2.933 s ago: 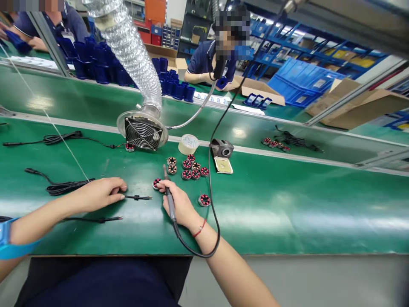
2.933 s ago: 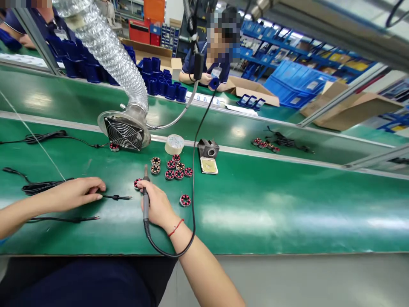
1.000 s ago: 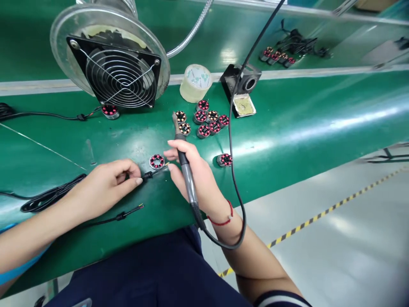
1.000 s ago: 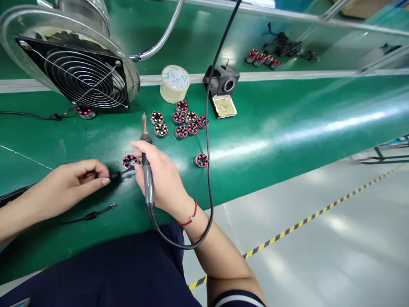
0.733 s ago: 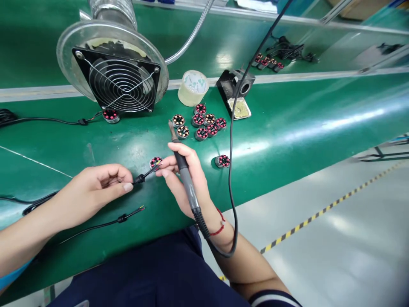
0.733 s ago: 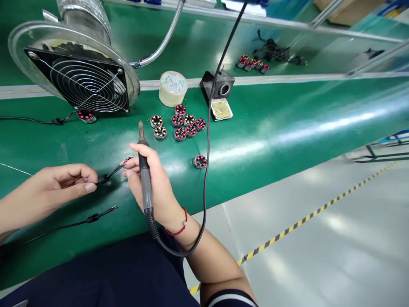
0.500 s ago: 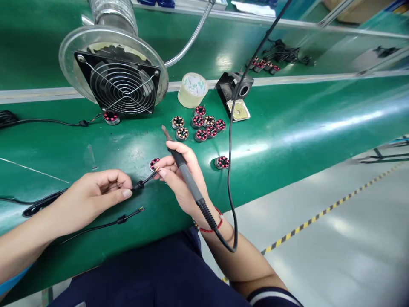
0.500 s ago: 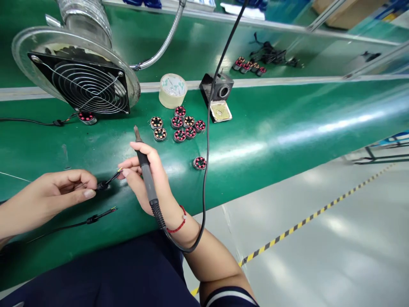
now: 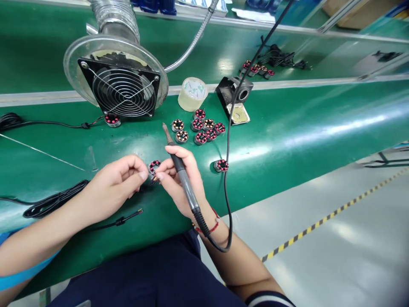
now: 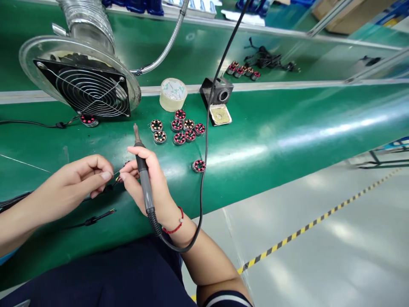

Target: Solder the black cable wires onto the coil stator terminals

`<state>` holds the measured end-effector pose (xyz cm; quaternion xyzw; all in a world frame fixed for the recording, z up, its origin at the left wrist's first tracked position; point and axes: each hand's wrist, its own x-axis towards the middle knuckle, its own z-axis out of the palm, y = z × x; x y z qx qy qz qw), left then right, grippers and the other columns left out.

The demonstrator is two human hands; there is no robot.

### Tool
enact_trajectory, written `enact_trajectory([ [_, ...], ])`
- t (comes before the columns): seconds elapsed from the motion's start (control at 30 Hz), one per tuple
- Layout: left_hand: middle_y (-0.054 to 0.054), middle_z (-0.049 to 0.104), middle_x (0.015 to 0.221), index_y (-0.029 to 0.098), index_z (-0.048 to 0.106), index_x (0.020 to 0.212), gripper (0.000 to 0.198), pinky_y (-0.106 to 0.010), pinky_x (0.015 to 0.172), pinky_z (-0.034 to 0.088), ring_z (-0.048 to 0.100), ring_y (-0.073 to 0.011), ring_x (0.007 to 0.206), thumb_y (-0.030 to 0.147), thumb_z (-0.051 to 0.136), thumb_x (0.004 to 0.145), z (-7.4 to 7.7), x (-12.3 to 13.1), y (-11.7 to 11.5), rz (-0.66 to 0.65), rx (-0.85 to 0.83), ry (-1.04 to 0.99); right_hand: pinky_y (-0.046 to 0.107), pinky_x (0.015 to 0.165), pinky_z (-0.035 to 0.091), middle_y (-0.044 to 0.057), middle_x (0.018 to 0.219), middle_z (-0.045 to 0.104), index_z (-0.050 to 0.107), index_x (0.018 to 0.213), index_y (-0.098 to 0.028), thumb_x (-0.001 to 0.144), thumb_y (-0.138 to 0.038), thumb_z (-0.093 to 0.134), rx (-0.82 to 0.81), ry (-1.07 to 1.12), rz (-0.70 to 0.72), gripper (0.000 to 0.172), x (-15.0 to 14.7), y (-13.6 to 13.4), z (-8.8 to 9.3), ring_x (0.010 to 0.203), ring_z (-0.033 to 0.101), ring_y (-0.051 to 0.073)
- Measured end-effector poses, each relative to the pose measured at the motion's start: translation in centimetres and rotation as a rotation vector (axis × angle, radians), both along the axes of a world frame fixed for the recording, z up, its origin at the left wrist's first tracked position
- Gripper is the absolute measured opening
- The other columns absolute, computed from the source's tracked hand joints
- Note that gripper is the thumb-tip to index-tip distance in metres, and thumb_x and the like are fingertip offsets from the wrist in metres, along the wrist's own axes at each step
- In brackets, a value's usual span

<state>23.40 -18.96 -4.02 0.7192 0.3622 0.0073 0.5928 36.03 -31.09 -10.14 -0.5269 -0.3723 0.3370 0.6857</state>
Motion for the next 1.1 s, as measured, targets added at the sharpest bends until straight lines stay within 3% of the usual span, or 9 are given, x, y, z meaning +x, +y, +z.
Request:
enact_trajectory([
  [0.17, 0.003, 0.051, 0.062, 0.021, 0.059, 0.075, 0.031, -0.025, 0.051, 0.038, 0.043, -0.0124, 0.054, 0.051, 0.057, 0.084, -0.3, 0.2, 0.0, -0.080, 0.069, 0.020, 0.027, 0.077, 0.063, -0.004, 0.091, 0.069, 0.046, 0.131, -0.030, 0.090, -0.019, 0.064, -0.011, -0.093, 0.007, 0.047, 0.1, -0.1, 0.0, 0.080, 0.071, 0.011],
  [0.33, -0.001, 0.064, 0.077, 0.022, 0.064, 0.081, 0.035, -0.028, 0.066, 0.046, 0.055, -0.0174, 0.072, 0.054, 0.056, 0.090, -0.7, -0.6, 0.4, -0.129, 0.170, 0.019, 0.027, 0.077, 0.061, -0.005, 0.088, 0.068, 0.048, 0.128, -0.031, 0.092, -0.016, 0.062, 0.034, -0.163, 0.026, 0.041, 0.0, -0.1, 0.4, 0.077, 0.070, 0.010],
  [0.5, -0.002, 0.066, 0.076, 0.022, 0.066, 0.085, 0.039, -0.030, 0.068, 0.051, 0.059, -0.0186, 0.071, 0.059, 0.055, 0.091, -0.3, -1.0, 0.8, -0.217, -0.060, 0.023, 0.029, 0.076, 0.060, -0.005, 0.088, 0.064, 0.046, 0.127, -0.031, 0.098, -0.018, 0.057, 0.084, -0.229, -0.038, 0.034, -1.3, -0.1, 0.3, 0.074, 0.066, 0.011],
  [0.6, 0.000, 0.057, 0.066, 0.021, 0.065, 0.078, 0.039, -0.026, 0.058, 0.044, 0.050, -0.0153, 0.061, 0.059, 0.059, 0.085, -0.7, -0.9, 1.3, -0.192, -0.070, 0.057, 0.030, 0.078, 0.060, -0.004, 0.087, 0.065, 0.045, 0.129, -0.030, 0.097, -0.018, 0.057, 0.027, -0.268, -0.074, 0.036, -2.1, 0.1, -0.4, 0.076, 0.067, 0.012],
  [0.77, 0.000, 0.058, 0.064, 0.021, 0.062, 0.071, 0.037, -0.026, 0.057, 0.038, 0.048, -0.0151, 0.060, 0.056, 0.057, 0.076, -3.3, -0.4, 2.5, -0.062, 0.120, 0.148, 0.033, 0.082, 0.063, -0.001, 0.094, 0.072, 0.051, 0.134, -0.030, 0.102, -0.020, 0.051, -0.192, -0.271, -0.121, 0.033, -1.5, -0.6, -0.9, 0.081, 0.074, 0.014],
  [0.97, 0.001, 0.056, 0.060, 0.022, 0.063, 0.074, 0.034, -0.027, 0.054, 0.035, 0.046, -0.0150, 0.055, 0.054, 0.053, 0.080, -4.7, -0.5, 2.5, -0.025, 0.235, 0.228, 0.038, 0.082, 0.061, 0.002, 0.100, 0.072, 0.066, 0.125, -0.032, 0.102, -0.030, 0.061, -0.127, -0.462, -0.291, 0.023, -0.6, -2.7, -0.7, 0.087, 0.069, 0.018],
  [1.1, 0.002, 0.055, 0.060, 0.023, 0.063, 0.073, 0.032, -0.027, 0.055, 0.033, 0.044, -0.0139, 0.055, 0.052, 0.053, 0.082, -4.8, -0.7, 2.2, -0.035, 0.262, 0.209, 0.030, 0.055, 0.055, -0.002, 0.081, 0.068, 0.064, 0.112, -0.031, 0.099, -0.030, 0.065, -0.124, -0.494, -0.351, 0.014, -1.0, -3.2, -1.2, 0.059, 0.062, 0.013],
])
